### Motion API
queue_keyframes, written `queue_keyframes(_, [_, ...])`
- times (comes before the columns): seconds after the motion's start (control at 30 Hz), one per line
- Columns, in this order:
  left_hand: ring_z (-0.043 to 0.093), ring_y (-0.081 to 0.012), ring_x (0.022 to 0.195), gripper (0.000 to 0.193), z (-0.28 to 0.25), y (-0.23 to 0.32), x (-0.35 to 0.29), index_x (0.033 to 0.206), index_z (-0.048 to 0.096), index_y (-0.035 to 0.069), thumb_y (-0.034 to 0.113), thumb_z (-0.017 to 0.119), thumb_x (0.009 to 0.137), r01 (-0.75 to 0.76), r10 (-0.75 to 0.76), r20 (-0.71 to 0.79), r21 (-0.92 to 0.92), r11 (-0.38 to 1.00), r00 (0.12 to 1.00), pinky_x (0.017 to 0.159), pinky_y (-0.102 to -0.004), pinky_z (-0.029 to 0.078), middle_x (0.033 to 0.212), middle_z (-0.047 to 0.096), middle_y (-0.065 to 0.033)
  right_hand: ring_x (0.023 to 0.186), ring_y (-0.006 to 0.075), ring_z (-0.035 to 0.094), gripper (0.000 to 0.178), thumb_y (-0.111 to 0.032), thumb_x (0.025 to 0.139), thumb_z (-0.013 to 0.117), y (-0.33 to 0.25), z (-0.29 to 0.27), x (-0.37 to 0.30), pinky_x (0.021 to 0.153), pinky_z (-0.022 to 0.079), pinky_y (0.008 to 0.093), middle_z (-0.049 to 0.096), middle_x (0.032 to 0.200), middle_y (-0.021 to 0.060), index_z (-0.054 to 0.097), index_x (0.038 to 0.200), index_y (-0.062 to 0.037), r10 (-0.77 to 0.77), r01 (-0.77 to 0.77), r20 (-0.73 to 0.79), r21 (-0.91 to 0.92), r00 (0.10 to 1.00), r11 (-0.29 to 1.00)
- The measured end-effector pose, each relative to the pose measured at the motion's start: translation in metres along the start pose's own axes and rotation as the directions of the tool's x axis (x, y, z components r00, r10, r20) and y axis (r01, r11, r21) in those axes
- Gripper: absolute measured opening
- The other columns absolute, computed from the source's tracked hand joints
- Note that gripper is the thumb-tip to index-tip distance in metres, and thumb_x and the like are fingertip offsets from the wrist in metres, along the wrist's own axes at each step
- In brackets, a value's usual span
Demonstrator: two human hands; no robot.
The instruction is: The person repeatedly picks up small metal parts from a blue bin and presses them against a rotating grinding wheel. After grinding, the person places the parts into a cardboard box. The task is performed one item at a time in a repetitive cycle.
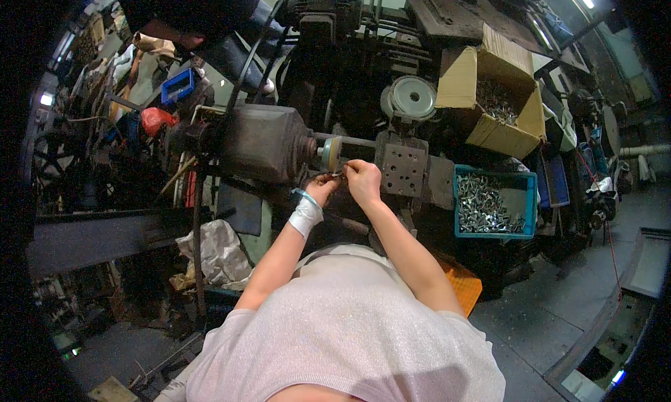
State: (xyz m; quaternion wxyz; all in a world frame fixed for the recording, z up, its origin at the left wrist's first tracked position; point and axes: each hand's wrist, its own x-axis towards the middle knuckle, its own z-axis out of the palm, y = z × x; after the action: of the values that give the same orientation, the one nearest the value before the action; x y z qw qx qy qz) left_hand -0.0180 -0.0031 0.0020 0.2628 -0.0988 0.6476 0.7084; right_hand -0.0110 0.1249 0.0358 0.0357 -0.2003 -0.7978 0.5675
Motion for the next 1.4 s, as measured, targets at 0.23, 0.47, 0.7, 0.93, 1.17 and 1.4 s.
queue_keyframes(0.23, [0.038, -0.0049, 0.043, 0.012, 0.009, 0.018, -0.01, 0.076, 0.058, 0.01, 0.021, 0.06, 0.075, 0.013, -0.016, -0.025, -0.099, 0.995, 1.0, 0.038, -0.0206, 0.026, 0.06, 0.048, 0.0051, 0.062, 0.0235, 0.06, 0.014, -0.009, 0.073, 0.057, 0.004, 0.008, 0.004, 0.056, 0.044, 0.0301, 0.06, 0.069, 0.0183, 0.063, 0.08, 0.0007, 0.013, -0.014, -0.041, -0.025, 0.999, 1.0])
queue_keyframes(0.47, [0.039, -0.0057, 0.043, 0.013, 0.006, 0.015, -0.008, 0.073, 0.056, 0.012, 0.024, 0.061, 0.075, -0.005, 0.006, 0.003, -0.109, 0.994, 1.0, 0.038, -0.02, 0.027, 0.059, 0.047, 0.0053, 0.055, 0.0118, 0.055, 0.011, -0.006, 0.073, 0.058, 0.008, 0.013, 0.004, 0.051, 0.043, 0.0242, 0.06, 0.064, 0.0086, 0.063, 0.079, 0.0023, -0.021, 0.025, -0.084, 0.05, 0.996, 0.998])
queue_keyframes(0.7, [0.044, -0.0068, 0.053, 0.024, 0.009, 0.035, -0.033, 0.077, 0.058, 0.012, 0.035, 0.06, 0.077, 0.227, -0.237, -0.03, -0.186, 0.956, 0.971, 0.039, -0.0194, 0.031, 0.067, 0.049, 0.003, 0.056, 0.0078, 0.051, 0.01, -0.005, 0.074, 0.057, 0.008, -0.007, -0.002, 0.05, 0.042, 0.0231, 0.058, 0.067, 0.0032, 0.062, 0.08, 0.0007, 0.152, -0.164, 0.062, 0.342, 0.986, 0.925])
queue_keyframes(0.93, [0.042, -0.0085, 0.051, 0.035, -0.002, 0.012, -0.032, 0.085, 0.057, 0.009, 0.04, 0.043, 0.086, 0.313, -0.299, 0.111, -0.504, 0.805, 0.948, 0.039, -0.0216, 0.033, 0.065, 0.047, 0.0021, 0.043, 0.0084, 0.04, 0.011, -0.016, 0.075, 0.057, -0.026, -0.029, -0.033, 0.037, 0.029, 0.0207, 0.045, 0.054, -0.0004, 0.053, 0.076, -0.0056, 0.167, -0.403, 0.429, 0.551, 0.888, 0.731])
queue_keyframes(1.17, [0.051, -0.0094, 0.057, 0.03, 0.006, -0.004, -0.034, 0.088, 0.058, 0.004, 0.032, 0.046, 0.086, -0.014, -0.002, -0.056, -0.292, 0.956, 0.998, 0.047, -0.0215, 0.042, 0.073, 0.057, -0.0024, 0.059, 0.0105, 0.051, 0.022, -0.013, 0.063, 0.07, -0.037, -0.012, -0.059, 0.056, 0.043, 0.0241, 0.059, 0.066, 0.0062, 0.06, 0.077, 0.0003, -0.049, 0.075, 0.268, -0.089, 0.962, 0.993])
queue_keyframes(1.4, [0.051, -0.0074, 0.059, 0.032, 0.0, 0.013, -0.052, 0.093, 0.058, 0.005, 0.034, 0.051, 0.084, 0.127, -0.123, 0.031, -0.311, 0.942, 0.992, 0.048, -0.0208, 0.042, 0.075, 0.056, -0.0003, 0.048, 0.0074, 0.041, 0.019, -0.007, 0.078, 0.055, -0.034, -0.036, -0.058, 0.042, 0.033, 0.0207, 0.054, 0.067, 0.0022, 0.056, 0.095, 0.002, 0.264, -0.546, 0.552, 0.441, 0.791, 0.712])
